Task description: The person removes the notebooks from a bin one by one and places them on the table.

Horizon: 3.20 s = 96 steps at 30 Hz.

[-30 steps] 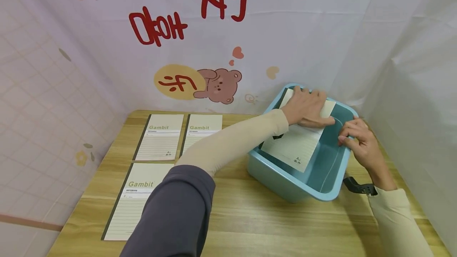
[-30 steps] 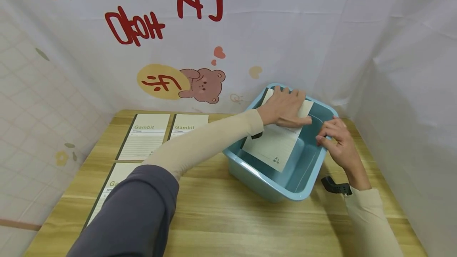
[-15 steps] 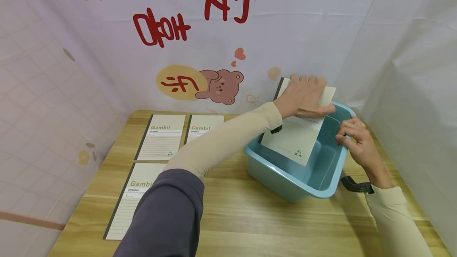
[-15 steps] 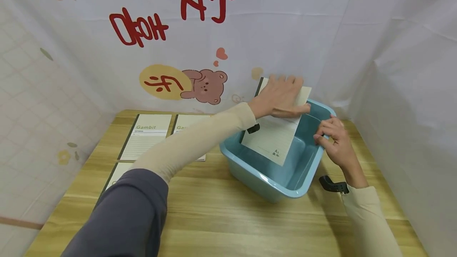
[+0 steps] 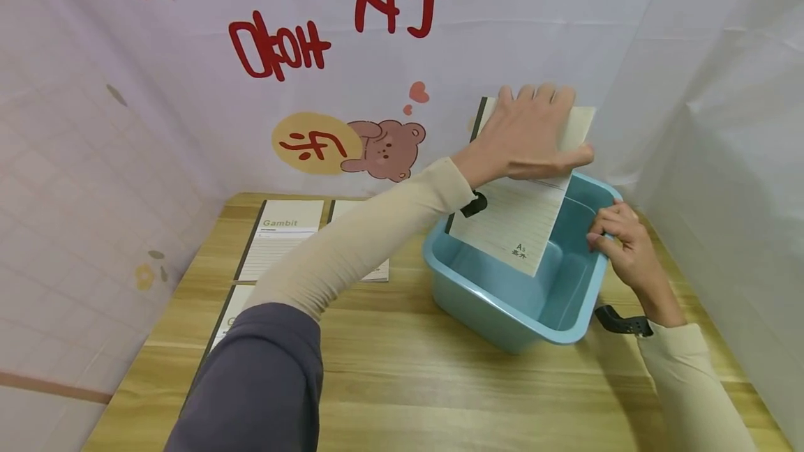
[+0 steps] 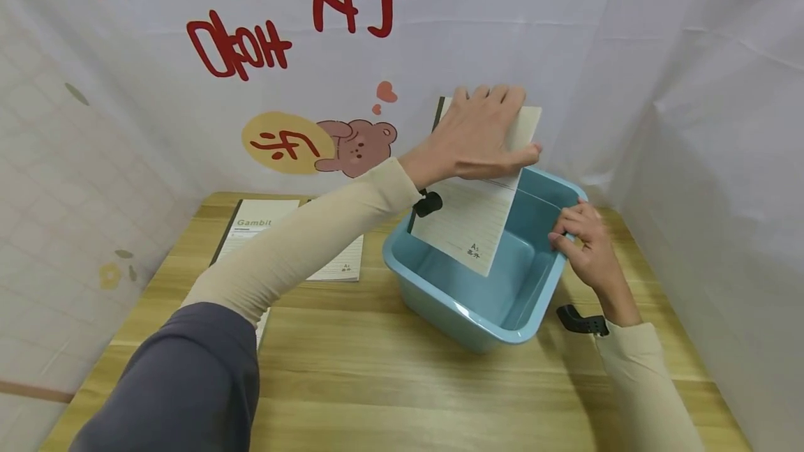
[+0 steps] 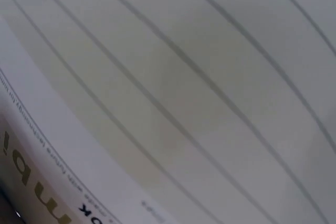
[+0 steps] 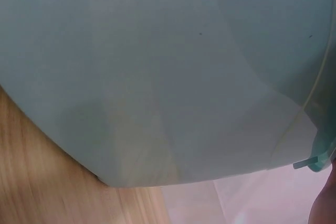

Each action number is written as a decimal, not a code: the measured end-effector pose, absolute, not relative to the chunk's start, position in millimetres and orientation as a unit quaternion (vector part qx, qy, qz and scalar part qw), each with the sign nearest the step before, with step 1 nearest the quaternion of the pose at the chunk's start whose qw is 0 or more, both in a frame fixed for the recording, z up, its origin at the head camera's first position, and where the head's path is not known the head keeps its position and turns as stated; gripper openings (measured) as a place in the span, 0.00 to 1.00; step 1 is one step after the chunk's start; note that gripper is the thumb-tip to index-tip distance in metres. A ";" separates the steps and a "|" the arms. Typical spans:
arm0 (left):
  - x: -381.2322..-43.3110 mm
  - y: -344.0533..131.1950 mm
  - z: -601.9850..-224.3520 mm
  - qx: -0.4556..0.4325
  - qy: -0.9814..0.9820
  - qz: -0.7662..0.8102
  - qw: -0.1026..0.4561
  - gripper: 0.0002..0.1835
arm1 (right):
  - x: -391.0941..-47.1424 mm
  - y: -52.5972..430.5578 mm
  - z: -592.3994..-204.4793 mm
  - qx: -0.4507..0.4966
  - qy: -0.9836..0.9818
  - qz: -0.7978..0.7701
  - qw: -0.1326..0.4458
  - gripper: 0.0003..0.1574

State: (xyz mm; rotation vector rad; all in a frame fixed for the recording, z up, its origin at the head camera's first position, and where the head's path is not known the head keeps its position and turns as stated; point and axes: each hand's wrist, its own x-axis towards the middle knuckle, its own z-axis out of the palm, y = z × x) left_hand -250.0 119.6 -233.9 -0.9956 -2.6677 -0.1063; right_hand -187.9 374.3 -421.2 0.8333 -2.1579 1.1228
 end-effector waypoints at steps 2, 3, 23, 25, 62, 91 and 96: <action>-246.0 112.7 -224.3 -0.340 -0.927 -0.038 0.156 0.30 | -189.0 373.6 -420.2 0.311 -0.805 0.419 0.283 0.21; -244.0 108.9 -219.9 -0.338 -0.926 -0.038 0.163 0.30 | -189.2 373.4 -419.8 0.311 -0.804 0.419 0.284 0.22; -214.5 13.2 -221.0 -0.326 -0.918 -0.078 0.214 0.31 | -182.6 369.6 -418.4 0.302 -0.806 0.427 0.279 0.19; -211.9 1.4 -226.6 -0.319 -0.920 -0.082 0.211 0.31 | -181.5 367.4 -416.8 0.301 -0.806 0.427 0.279 0.19; -146.2 -101.5 -436.2 -0.188 -0.976 -0.068 0.083 0.30 | -184.2 370.0 -419.1 0.307 -0.806 0.424 0.278 0.22; -125.5 -104.3 -480.7 -0.169 -0.983 -0.074 -0.024 0.36 | -175.4 359.4 -406.0 0.301 -0.804 0.431 0.278 0.22; -125.2 -111.3 -480.4 -0.180 -0.981 -0.079 -0.001 0.32 | -180.4 364.2 -414.9 0.289 -0.809 0.430 0.279 0.20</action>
